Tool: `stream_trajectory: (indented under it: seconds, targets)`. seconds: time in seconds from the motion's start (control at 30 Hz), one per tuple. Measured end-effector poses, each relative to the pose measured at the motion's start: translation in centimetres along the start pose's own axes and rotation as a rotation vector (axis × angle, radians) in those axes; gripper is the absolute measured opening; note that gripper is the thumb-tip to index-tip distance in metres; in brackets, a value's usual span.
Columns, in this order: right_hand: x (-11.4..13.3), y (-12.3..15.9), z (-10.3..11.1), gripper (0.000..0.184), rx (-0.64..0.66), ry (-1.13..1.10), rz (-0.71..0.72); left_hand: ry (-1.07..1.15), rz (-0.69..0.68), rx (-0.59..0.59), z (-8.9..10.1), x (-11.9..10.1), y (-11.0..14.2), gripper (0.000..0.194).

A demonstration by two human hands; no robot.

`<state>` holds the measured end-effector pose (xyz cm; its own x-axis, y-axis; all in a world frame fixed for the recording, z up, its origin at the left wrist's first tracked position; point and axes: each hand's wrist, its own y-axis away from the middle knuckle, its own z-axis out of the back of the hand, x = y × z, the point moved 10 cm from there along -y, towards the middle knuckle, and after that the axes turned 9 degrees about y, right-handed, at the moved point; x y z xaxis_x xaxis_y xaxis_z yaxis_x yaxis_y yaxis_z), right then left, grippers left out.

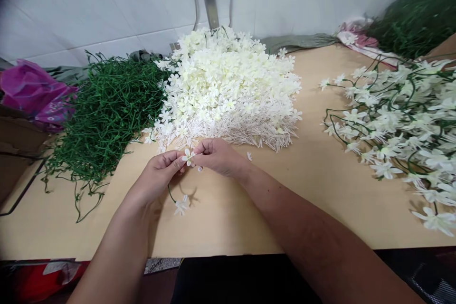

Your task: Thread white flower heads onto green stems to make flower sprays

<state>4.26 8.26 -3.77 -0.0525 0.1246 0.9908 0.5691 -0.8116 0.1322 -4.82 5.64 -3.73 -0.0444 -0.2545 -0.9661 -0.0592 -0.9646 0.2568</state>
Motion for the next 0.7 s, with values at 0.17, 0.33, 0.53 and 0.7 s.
stream_trajectory:
  seconds: [0.17,0.33,0.53,0.7]
  targets:
    - [0.04,0.00,-0.05,0.007,-0.009,0.011,0.014,-0.064,0.014,0.008,-0.21,-0.06,0.03,0.026]
    - [-0.04,0.04,-0.33,0.007,0.001,0.009,0.010,-0.049,-0.059,0.031,-0.55,-0.60,-0.01,0.027]
    - [-0.43,0.00,-0.33,0.008,-0.028,-0.009,-0.024,-0.025,-0.095,0.040,-0.65,-0.34,-0.05,0.028]
    - [-0.69,0.01,-0.28,0.008,-0.042,0.014,-0.042,-0.035,-0.116,0.046,-0.73,-0.44,0.09,0.026]
